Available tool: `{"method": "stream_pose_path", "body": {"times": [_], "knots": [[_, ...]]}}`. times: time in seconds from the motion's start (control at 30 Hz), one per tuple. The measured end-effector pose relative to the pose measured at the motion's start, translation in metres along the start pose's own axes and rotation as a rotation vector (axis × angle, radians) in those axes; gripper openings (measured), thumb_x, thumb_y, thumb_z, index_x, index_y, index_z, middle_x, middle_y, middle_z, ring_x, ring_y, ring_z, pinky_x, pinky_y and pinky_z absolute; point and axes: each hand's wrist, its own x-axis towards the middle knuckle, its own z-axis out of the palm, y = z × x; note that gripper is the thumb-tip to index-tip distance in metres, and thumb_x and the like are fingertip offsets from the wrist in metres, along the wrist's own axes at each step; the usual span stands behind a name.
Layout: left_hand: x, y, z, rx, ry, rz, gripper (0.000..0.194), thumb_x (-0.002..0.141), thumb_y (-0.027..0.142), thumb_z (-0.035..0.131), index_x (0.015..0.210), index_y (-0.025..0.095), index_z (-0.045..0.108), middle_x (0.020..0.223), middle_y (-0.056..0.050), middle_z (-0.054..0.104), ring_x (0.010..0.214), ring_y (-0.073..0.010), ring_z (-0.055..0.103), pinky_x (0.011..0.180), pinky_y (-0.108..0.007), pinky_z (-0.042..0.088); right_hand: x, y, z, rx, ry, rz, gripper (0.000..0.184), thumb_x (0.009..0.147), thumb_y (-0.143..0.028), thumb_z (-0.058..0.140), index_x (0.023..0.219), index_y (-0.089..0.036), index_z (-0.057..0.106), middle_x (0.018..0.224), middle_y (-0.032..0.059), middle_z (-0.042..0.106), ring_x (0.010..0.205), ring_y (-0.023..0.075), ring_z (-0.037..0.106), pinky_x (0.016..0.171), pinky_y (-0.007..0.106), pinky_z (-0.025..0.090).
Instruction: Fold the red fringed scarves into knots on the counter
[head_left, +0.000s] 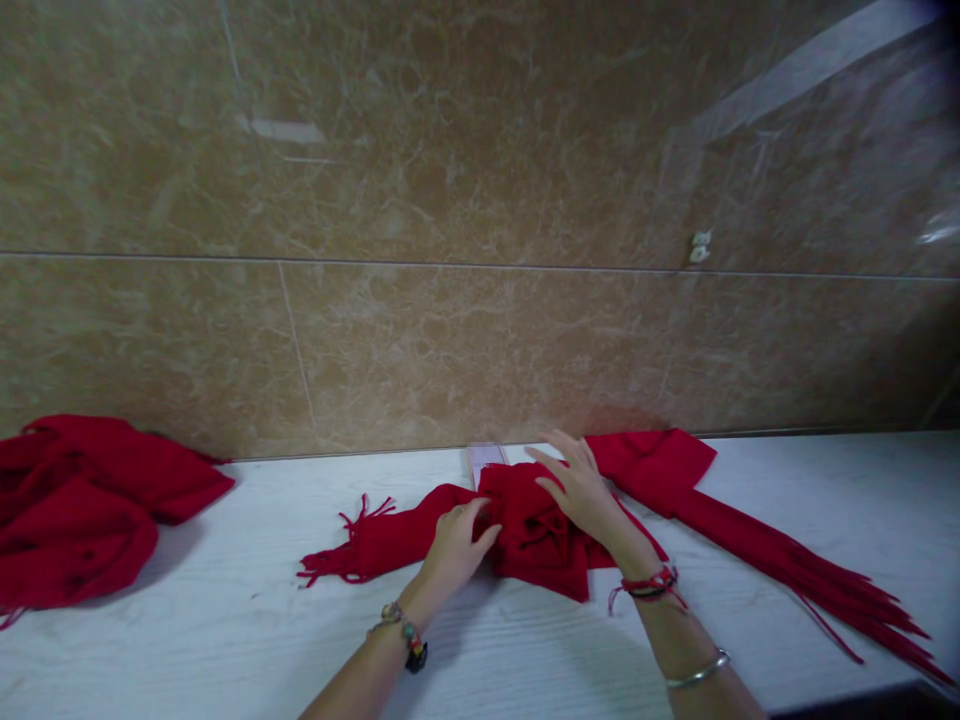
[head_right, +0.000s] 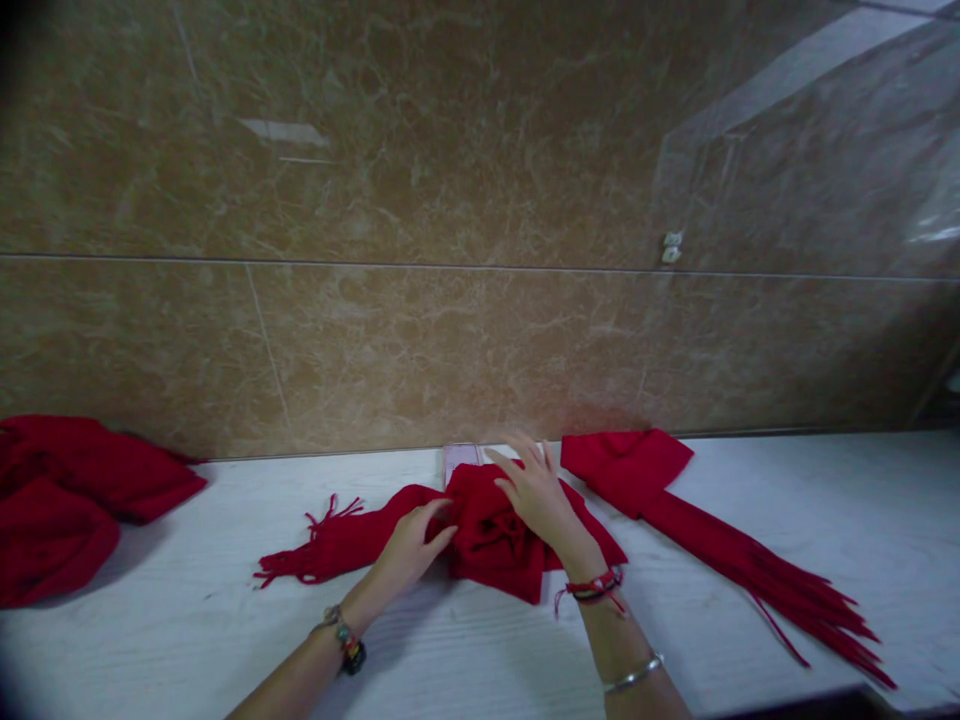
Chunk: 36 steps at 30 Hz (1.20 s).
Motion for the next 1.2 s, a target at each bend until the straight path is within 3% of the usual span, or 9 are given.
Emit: {"method": "stream_pose_path", "body": {"times": [0.1, 0.23, 0.37, 0.53, 0.67, 0.83, 0.97, 1.1, 1.2], "knots": [[0.000, 0.007, 0.002, -0.031, -0.037, 0.031, 0.016, 0.076, 0.020, 0.047, 0.084, 0.019, 0.061, 0.086, -0.006, 0.065, 0.081, -0.0189, 0.058, 0.077, -0.031, 0.043, -0.004, -0.011, 0.003, 0.100, -0.233, -0.118, 0.042, 0.077, -0.018, 0.050, 0.116, -0.032, 0.049, 0.131, 0.0033, 0.039, 0.126, 0.0271, 0.024, 0.098, 0.060, 0.015], [0.002, 0.018, -0.005, -0.144, 0.023, 0.096, 0.016, 0.081, 0.023, 0.041, 0.083, 0.018, 0.056, 0.085, -0.004, 0.062, 0.081, -0.0164, 0.056, 0.077, -0.028, 0.041, -0.003, -0.020, 0.006, 0.258, -0.303, -0.126, 0.028, 0.075, -0.013, 0.048, 0.097, -0.027, 0.057, 0.115, 0.0027, 0.054, 0.121, 0.0253, 0.033, 0.099, 0.060, 0.008], [0.002, 0.022, -0.016, -0.233, -0.018, 0.099, 0.019, 0.084, 0.029, 0.038, 0.085, 0.017, 0.053, 0.079, -0.002, 0.059, 0.074, -0.0139, 0.054, 0.069, -0.024, 0.041, 0.005, -0.021, -0.004, 0.497, -0.046, -0.025, 0.020, 0.071, -0.009, 0.042, 0.078, -0.023, 0.055, 0.082, 0.0001, 0.062, 0.087, 0.0177, 0.056, 0.103, 0.050, 0.017], [0.001, 0.022, -0.027, -0.161, -0.333, 0.162, 0.016, 0.079, 0.028, 0.048, 0.077, 0.016, 0.058, 0.066, 0.001, 0.058, 0.062, -0.0111, 0.051, 0.061, -0.022, 0.039, 0.007, 0.005, -0.021, 0.742, 0.358, 0.185, 0.013, 0.070, -0.013, 0.044, 0.075, -0.022, 0.052, 0.070, -0.0010, 0.060, 0.069, 0.0153, 0.057, 0.091, 0.039, 0.038], [-0.002, 0.028, -0.023, -0.100, -0.145, 0.219, 0.013, 0.078, 0.026, 0.049, 0.083, 0.017, 0.057, 0.085, -0.005, 0.059, 0.082, -0.0160, 0.052, 0.077, -0.028, 0.039, 0.004, 0.016, -0.023, 0.612, 0.294, 0.263, 0.011, 0.069, -0.016, 0.046, 0.076, -0.021, 0.053, 0.072, 0.0022, 0.061, 0.072, 0.0183, 0.057, 0.072, 0.033, 0.045], [-0.007, 0.035, 0.001, -0.319, -0.096, 0.090, 0.025, 0.077, 0.030, 0.051, 0.099, 0.018, 0.051, 0.095, -0.006, 0.059, 0.086, -0.0175, 0.053, 0.078, -0.029, 0.041, 0.006, -0.018, -0.012, 0.377, 0.160, 0.070, 0.015, 0.069, -0.010, 0.044, 0.071, -0.021, 0.055, 0.072, 0.0033, 0.061, 0.072, 0.0186, 0.054, 0.070, 0.032, 0.042], [-0.006, 0.034, 0.017, -0.590, -0.103, -0.071, 0.020, 0.074, 0.035, 0.054, 0.080, 0.016, 0.051, 0.075, -0.001, 0.057, 0.070, -0.0139, 0.053, 0.067, -0.026, 0.042, 0.006, -0.034, -0.008, 0.312, 0.152, -0.065, 0.017, 0.070, -0.007, 0.044, 0.070, -0.021, 0.054, 0.069, 0.0030, 0.060, 0.070, 0.0184, 0.053, 0.070, 0.032, 0.041], [-0.003, 0.036, 0.007, -0.951, -0.113, -0.220, 0.026, 0.077, 0.045, 0.048, 0.082, 0.020, 0.042, 0.066, 0.006, 0.047, 0.045, -0.0052, 0.041, 0.051, -0.021, 0.038, 0.006, -0.028, -0.013, 0.261, 0.274, 0.008, 0.018, 0.071, -0.006, 0.042, 0.071, -0.020, 0.054, 0.069, 0.0037, 0.060, 0.069, 0.0189, 0.053, 0.068, 0.032, 0.041], [-0.002, 0.039, -0.005, -0.882, -0.132, -0.181, 0.026, 0.077, 0.045, 0.047, 0.081, 0.020, 0.042, 0.067, 0.006, 0.045, 0.045, -0.0045, 0.038, 0.051, -0.020, 0.036, 0.006, -0.025, -0.017, 0.264, 0.333, 0.074, 0.020, 0.069, -0.005, 0.041, 0.071, -0.021, 0.053, 0.069, 0.0039, 0.060, 0.070, 0.0197, 0.053, 0.067, 0.032, 0.042]]}}
